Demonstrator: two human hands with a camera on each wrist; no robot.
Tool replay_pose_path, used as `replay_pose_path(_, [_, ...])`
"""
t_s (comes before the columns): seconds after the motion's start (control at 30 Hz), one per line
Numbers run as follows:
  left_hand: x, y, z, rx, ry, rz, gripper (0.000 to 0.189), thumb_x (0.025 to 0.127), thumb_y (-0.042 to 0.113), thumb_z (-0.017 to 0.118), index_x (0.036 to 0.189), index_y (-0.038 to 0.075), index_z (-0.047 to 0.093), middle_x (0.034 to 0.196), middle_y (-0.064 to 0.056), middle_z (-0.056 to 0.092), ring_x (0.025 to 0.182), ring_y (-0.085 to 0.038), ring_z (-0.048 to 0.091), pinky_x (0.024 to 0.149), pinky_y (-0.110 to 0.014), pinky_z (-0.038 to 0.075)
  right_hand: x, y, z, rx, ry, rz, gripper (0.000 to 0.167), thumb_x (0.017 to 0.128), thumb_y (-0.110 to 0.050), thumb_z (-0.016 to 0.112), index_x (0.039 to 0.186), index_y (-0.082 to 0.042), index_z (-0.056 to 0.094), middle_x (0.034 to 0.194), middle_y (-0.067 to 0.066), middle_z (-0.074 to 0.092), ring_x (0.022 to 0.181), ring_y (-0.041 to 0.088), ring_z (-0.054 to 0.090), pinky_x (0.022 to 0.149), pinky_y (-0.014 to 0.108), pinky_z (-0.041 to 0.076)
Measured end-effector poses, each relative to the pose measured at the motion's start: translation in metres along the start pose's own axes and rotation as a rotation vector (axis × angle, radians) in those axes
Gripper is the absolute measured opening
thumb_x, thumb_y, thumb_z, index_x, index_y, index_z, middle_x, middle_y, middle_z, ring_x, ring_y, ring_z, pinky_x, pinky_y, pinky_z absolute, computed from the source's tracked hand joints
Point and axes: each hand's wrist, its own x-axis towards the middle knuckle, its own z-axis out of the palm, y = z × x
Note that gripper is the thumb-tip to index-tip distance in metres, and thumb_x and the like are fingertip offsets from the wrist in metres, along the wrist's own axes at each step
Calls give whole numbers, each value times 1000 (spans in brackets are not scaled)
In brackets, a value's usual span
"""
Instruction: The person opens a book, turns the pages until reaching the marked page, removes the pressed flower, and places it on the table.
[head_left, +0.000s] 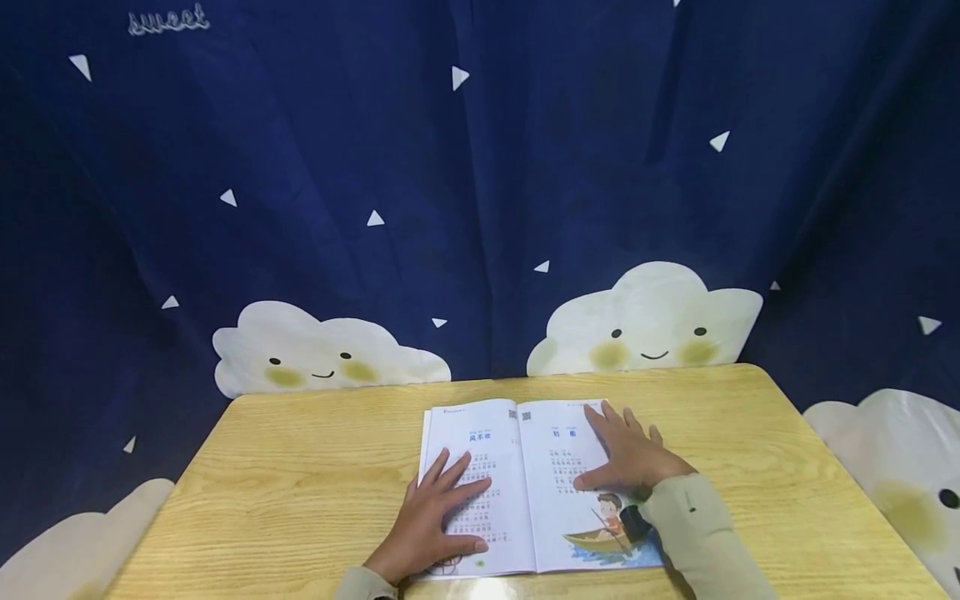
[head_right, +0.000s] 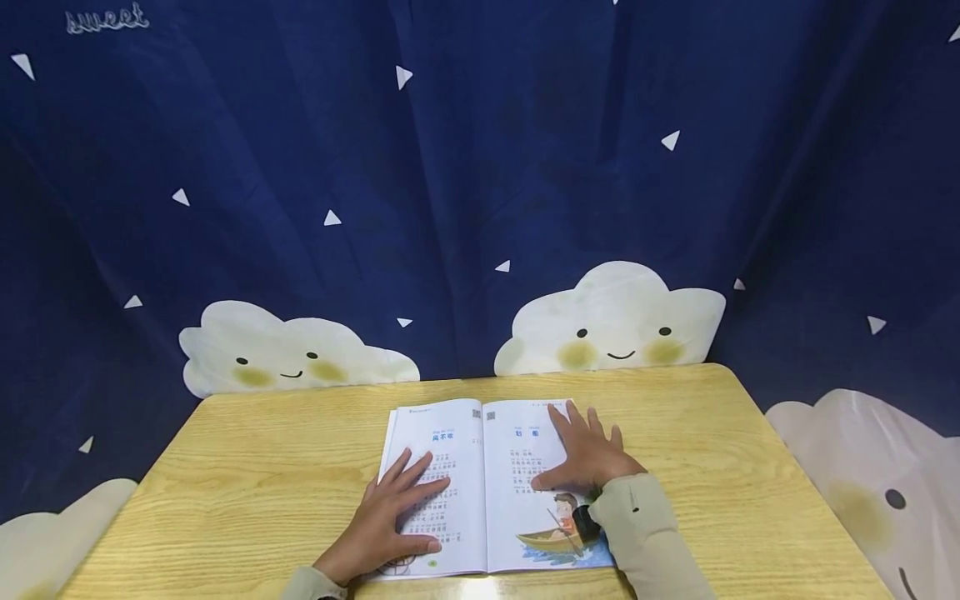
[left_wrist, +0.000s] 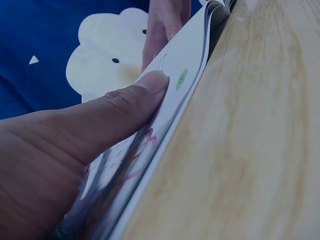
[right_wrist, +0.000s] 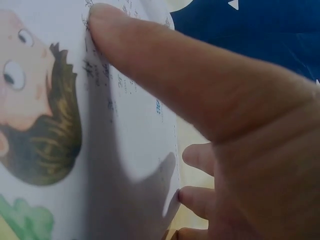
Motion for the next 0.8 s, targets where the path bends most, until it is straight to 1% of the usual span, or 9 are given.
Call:
replay_pose_path(0.2, [-1,0,-1,-6,3,4,79,67,71,67,139,41,50,157,1,28,146,-35,10,102,-76,12,-1,0,1,-8,6,-15,130,52,-69,81,155,-16,23,159,20,11,141,52,3,103,76,0])
replay_pose_path(0.33, [0,0,-1,5,6,7,80,67,71,67,139,41,50,157,1,28,146,-35,10,102,-76,13,-2,-2,1,-16,5,-3,130,52,-68,81,155,-16,22,159,20,12,141,52,3,104,75,0])
replay_pose_path(0.47, [0,0,-2,-2,7,4,80,67,70,68,139,41,50,157,1,27,147,-35,9,103,-75,12,-3,-4,0,1,2,0,129,53,-66,83,155,-15,21,159,20,11,141,51,2,104,74,-1])
replay_pose_path(0.63, [0,0,-2,-1,7,-3,80,66,71,67,138,41,50,157,2,28,147,-35,9,103,-75,11,-3,-5,-2,28,7,-34,129,54,-62,84,155,-13,20,158,21,12,142,51,2,106,72,-3])
replay_pose_path(0.8, [0,0,-1,6,8,1,80,67,71,67,139,41,50,157,2,28,147,-35,10,103,-76,12,-2,0,-1,47,6,-65,127,57,-64,82,155,-13,19,158,21,13,143,49,2,107,71,-3])
